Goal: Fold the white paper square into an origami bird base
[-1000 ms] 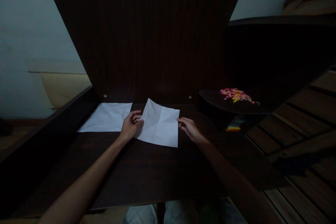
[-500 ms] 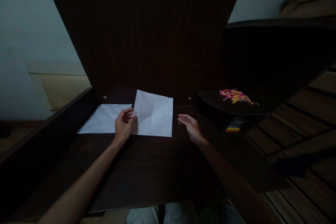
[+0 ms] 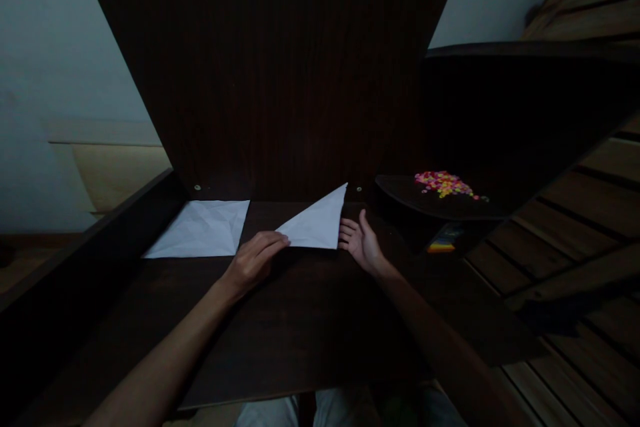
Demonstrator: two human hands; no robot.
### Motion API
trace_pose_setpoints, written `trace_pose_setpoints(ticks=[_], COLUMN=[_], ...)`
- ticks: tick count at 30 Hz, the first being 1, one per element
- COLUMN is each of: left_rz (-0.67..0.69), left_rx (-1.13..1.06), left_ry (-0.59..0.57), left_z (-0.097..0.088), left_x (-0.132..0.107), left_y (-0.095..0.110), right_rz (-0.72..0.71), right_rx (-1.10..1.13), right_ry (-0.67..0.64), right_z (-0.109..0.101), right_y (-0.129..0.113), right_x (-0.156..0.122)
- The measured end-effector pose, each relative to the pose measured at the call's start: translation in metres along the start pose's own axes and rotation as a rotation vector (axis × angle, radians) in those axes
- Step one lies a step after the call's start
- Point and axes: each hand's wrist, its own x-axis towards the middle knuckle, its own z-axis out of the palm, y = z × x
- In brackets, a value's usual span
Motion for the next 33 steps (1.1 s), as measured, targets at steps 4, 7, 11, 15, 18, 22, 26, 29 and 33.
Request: trace_pose_setpoints(ticks=[4, 7, 11, 15, 18, 22, 26, 29, 33], left_rz=[0.000, -0.017, -0.023, -0.098, -0.252, -0.551, -0.709, -0.772, -0.919], left_rx=[-0.087, -0.121, 0.003, 0.157, 0.193, 0.009, -0.243, -0.532, -0.951], left_ry=[-0.177, -0.225, -0.301, -0.254, -0.110, 0.086, 0.238, 0.373, 0.513], left_z=[0.002, 0.002, 0.004, 0.007, 0.009, 0.007, 0.005, 0.006, 0.005], left_x=[0.006, 0.011, 0.012, 0.010, 0.007, 0.004, 0.009, 0.016, 0.024], left_y=[0.013, 0.021, 0.019, 0.004, -0.010, -0.020, -0.022, -0.020, -0.015], right_rz=[0.008, -0.062, -0.086, -0.049, -0.031, -0.002, -0.004, -0.017, -0.020], right_rx=[0.025, 0.096, 0.098, 0.008, -0.029, -0.038, 0.011, 0.057, 0.038], right_ry=[0.053, 0.127, 0.222, 0.287, 0.278, 0.247, 0.246, 0.238, 0.232], right_z=[-0.004, -0.005, -0.008, -0.011, -0.011, -0.012, -0.014, -0.015, -0.014], right_y=[-0.001, 0.002, 0.009, 0.012, 0.011, 0.010, 0.011, 0.012, 0.011], right_x=[0.003, 0.006, 0.010, 0.010, 0.009, 0.008, 0.011, 0.013, 0.011])
